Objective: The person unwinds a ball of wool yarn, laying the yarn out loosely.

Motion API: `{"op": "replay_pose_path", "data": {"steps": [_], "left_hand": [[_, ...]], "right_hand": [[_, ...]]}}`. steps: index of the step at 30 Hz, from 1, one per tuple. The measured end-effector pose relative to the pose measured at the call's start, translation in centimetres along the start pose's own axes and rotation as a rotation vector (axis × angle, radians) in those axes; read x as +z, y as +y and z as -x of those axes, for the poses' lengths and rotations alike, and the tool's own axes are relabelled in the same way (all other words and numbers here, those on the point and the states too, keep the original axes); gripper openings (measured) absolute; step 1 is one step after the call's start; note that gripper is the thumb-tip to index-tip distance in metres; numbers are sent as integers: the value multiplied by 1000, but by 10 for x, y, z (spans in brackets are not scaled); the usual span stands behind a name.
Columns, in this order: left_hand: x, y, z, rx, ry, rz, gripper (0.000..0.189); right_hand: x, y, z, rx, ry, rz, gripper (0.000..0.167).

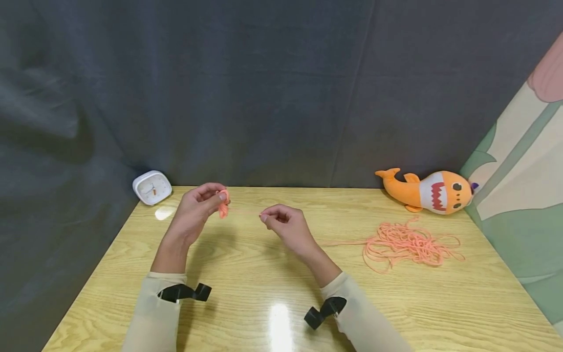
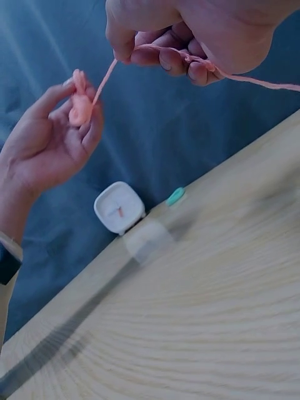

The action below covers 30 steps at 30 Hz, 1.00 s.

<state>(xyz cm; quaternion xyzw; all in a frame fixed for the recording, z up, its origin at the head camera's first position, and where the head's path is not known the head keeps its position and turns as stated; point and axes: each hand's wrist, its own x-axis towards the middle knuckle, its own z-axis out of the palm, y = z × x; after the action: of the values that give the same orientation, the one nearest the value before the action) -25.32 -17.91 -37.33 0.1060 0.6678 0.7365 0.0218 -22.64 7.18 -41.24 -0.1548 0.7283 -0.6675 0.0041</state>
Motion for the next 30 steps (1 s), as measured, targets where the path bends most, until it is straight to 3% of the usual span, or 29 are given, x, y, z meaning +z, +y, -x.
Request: {"op": "replay_pose_path", "data": {"steps": [18,30], "left_hand": [[-3,-2,2,-32,8,-36,9],[0,-1,0,-34,-10,-39,4]], "right_hand": [[-72,-10,21,1,99,38,24],[-100,-13,29,4,151,88,24]]}}
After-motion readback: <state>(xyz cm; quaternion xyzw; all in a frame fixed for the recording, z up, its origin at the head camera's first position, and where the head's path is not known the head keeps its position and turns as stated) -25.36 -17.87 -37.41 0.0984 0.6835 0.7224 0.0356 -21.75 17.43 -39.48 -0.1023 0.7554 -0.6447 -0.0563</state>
